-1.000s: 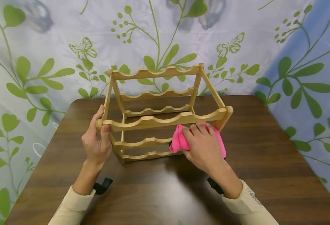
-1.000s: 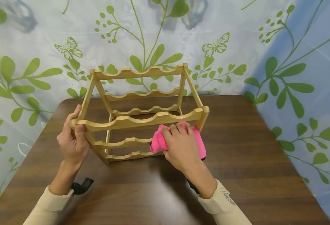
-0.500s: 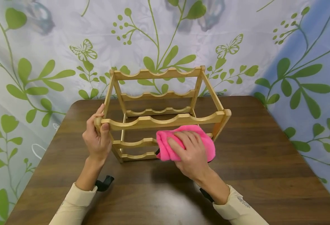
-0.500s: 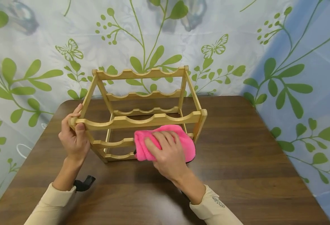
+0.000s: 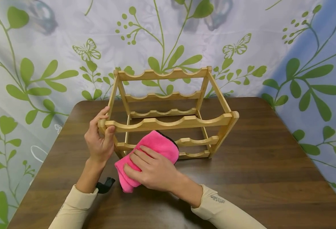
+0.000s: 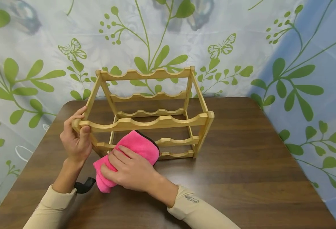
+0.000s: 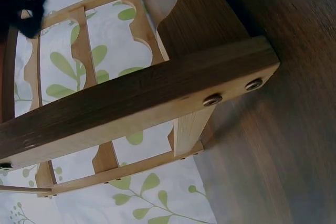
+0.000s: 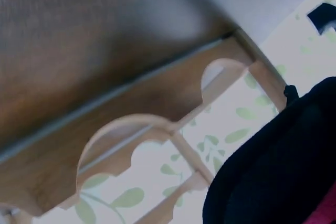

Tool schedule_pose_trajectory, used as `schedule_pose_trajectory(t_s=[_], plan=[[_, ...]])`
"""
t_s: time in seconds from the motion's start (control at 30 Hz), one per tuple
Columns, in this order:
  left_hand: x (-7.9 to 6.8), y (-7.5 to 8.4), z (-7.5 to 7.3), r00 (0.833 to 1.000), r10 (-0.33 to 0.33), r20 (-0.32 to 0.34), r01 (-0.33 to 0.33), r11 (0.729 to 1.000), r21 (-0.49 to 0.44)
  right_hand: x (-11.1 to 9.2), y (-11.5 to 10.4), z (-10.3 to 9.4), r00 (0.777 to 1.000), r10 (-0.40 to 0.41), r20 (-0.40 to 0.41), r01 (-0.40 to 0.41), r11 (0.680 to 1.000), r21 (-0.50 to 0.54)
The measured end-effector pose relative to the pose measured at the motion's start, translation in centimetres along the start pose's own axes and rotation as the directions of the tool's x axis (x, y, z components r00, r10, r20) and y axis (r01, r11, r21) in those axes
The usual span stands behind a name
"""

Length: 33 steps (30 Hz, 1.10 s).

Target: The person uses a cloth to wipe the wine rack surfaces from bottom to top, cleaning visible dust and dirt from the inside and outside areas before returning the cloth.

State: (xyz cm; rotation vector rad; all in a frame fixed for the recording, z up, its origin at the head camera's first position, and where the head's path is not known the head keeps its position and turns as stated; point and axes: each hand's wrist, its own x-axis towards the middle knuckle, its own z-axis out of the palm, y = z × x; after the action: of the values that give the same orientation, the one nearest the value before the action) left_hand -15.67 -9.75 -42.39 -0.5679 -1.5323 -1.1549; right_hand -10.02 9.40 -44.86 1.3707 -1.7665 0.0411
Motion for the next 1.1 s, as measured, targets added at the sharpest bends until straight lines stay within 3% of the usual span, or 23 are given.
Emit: schedule_pose_trajectory(t_s=[0.2,0.3,0.43,0.53,0.63,0.83,1.0,1.07,1.1], plan=[[-0.1,0.0,0.0,1.000,0.005,0.007,-0.006,1.000,0.029,-0.3,-1.9,-0.1,0.995,-0.095,0.016,0.094,0.994,0.049],[0.0,-0.1,-0.1,1.000,0.004,0.006,-0.004,1.000,0.026,-0.5,-2.4,0.0,0.989,-0.126,0.071,0.120,0.989,0.086],[0.0,-0.1,-0.1,1.000,0.000,0.021,-0.001,1.000,0.030,-1.1,-2.2,0.9,0.979,-0.103,0.178,0.087,0.991,0.098],[0.0,-0.1,-0.2,0.999,-0.002,0.036,0.001,0.999,0.033,-1.9,-1.8,1.8,0.958,-0.035,0.284,0.004,0.994,0.109],[0.0,-0.1,-0.3,0.999,-0.006,0.047,0.004,1.000,0.031,-2.6,-1.3,2.7,0.901,0.042,0.431,-0.101,0.988,0.115],[0.1,0.0,-0.3,0.999,-0.005,0.036,0.005,1.000,0.023,-2.3,-0.6,3.7,0.747,0.166,0.644,-0.333,0.932,0.146],[0.1,-0.1,-0.4,0.999,-0.004,0.037,0.003,1.000,0.031,-1.4,-0.8,3.7,0.596,0.211,0.774,-0.482,0.866,0.136],[0.1,-0.1,-0.5,0.999,-0.002,0.041,0.001,0.999,0.036,-1.1,-1.0,3.8,0.568,0.231,0.790,-0.506,0.855,0.114],[0.2,-0.1,-0.5,0.999,-0.001,0.042,-0.001,0.999,0.038,-1.0,-1.0,3.9,0.565,0.240,0.789,-0.503,0.858,0.099]])
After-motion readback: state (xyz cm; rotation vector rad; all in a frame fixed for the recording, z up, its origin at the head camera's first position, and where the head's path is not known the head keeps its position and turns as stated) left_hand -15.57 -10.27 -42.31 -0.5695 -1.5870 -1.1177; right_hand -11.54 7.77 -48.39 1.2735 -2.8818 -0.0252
